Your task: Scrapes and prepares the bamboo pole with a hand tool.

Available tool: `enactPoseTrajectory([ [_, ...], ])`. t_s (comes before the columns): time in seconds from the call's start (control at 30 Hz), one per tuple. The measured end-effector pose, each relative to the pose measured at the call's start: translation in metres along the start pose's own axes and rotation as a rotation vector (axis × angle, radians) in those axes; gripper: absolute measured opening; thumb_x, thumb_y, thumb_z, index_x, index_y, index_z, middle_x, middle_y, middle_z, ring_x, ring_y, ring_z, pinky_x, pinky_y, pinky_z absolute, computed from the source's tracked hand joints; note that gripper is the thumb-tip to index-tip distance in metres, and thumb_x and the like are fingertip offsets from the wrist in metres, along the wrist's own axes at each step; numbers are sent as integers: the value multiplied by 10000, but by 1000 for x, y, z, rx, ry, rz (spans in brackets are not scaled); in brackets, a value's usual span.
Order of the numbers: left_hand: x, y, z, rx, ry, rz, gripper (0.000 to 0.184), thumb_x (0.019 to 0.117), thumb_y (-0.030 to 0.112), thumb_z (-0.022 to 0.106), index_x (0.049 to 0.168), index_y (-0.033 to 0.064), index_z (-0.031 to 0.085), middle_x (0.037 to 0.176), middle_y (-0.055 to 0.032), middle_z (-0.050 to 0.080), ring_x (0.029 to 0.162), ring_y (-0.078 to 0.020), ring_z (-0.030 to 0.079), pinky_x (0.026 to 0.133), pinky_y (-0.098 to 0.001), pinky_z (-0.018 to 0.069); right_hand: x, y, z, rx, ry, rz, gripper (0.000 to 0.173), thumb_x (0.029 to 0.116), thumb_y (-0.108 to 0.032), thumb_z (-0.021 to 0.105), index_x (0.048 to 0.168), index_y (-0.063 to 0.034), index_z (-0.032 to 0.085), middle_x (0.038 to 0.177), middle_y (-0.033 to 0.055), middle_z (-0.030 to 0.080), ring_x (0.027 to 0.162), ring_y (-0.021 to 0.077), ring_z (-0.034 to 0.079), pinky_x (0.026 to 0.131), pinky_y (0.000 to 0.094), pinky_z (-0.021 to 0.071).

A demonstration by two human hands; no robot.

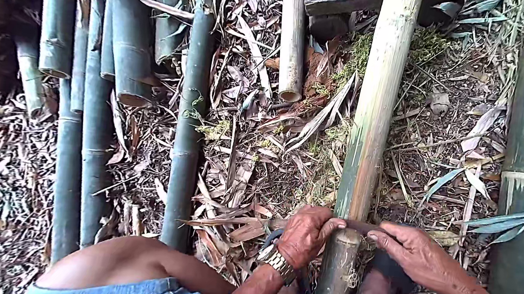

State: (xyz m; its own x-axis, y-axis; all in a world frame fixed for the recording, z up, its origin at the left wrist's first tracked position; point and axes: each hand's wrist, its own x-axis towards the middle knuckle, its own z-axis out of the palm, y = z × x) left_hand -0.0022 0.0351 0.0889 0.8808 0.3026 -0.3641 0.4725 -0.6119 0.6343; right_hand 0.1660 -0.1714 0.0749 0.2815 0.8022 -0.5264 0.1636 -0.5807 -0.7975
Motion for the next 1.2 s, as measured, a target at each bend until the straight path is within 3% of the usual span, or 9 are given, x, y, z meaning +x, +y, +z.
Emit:
enactPoseTrajectory([
  [0.07, 40, 6, -14, 20, 81, 74, 426, 1054, 419, 559, 819, 85, 677, 753, -44, 627, 781, -206, 637, 754, -420, 520, 19, -13, -27, -70, 121, -41, 353, 1061, -456, 513, 849, -207, 646, 602, -52, 544, 503, 76, 533, 478, 292, 467],
  [0.23, 128, 24, -54, 69, 22, 57, 442, 1057, 435, 555, 867, 51, 661, 776, -111, 639, 799, -286, 657, 750, -521, 515, 65, -27, -77, -113, 293, -77, 346, 1073, -405, 523, 884, -141, 644, 640, 4, 535, 549, 138, 518, 527, 367, 432],
  [0.33, 86, 21, -35, 111, 47, 62, 451, 1046, 469, 553, 820, 94, 661, 764, -58, 628, 808, -242, 650, 755, -478, 533, 40, -11, -40, -29, 259, -55, 331, 1057, -453, 532, 899, -184, 641, 636, -10, 578, 522, 129, 564, 469, 338, 486],
  [0.47, -16, 8, 11, 102, 29, -6, 571, 1057, 558, 459, 838, 85, 693, 774, -59, 659, 811, -236, 666, 777, -434, 552, -11, 30, 35, 80, 158, -173, 415, 1060, -466, 525, 892, -110, 655, 743, 8, 581, 681, 97, 563, 637, 299, 486],
  [0.7, 60, 25, -34, 124, 117, 107, 409, 1054, 415, 566, 807, 99, 644, 720, -49, 589, 721, -229, 606, 670, -435, 499, 37, -7, -30, -12, 268, -70, 291, 1041, -440, 568, 902, -200, 655, 632, -40, 561, 509, 93, 530, 469, 303, 450],
  [0.83, 10, 9, -2, 76, 45, 18, 540, 1053, 540, 484, 828, 96, 693, 781, -46, 657, 826, -220, 662, 789, -421, 550, 5, 21, 16, 97, 158, -110, 393, 1048, -483, 537, 918, -137, 669, 737, -1, 596, 663, 110, 581, 623, 327, 506],
  [0.93, -28, 1, 18, 44, 5, 29, 566, 1055, 540, 472, 851, 69, 711, 793, -77, 692, 837, -247, 688, 804, -425, 557, -22, 41, 51, 206, 90, -174, 412, 1054, -425, 563, 893, -59, 662, 708, 44, 590, 654, 116, 573, 617, 312, 496],
  [1.1, 66, 5, -23, 101, 54, 115, 492, 1049, 499, 524, 825, 93, 689, 755, -45, 639, 790, -222, 648, 756, -434, 526, 24, -4, -19, 41, 242, -31, 384, 1064, -473, 486, 899, -175, 661, 673, -38, 569, 569, 77, 561, 538, 292, 503],
  [1.2, 152, 14, -61, 79, 81, 136, 458, 1059, 448, 537, 889, 50, 689, 831, -112, 662, 869, -298, 659, 803, -521, 511, 74, -43, -84, -144, 360, -32, 370, 1081, -424, 494, 905, -134, 643, 633, 12, 527, 524, 144, 507, 502, 367, 435],
])
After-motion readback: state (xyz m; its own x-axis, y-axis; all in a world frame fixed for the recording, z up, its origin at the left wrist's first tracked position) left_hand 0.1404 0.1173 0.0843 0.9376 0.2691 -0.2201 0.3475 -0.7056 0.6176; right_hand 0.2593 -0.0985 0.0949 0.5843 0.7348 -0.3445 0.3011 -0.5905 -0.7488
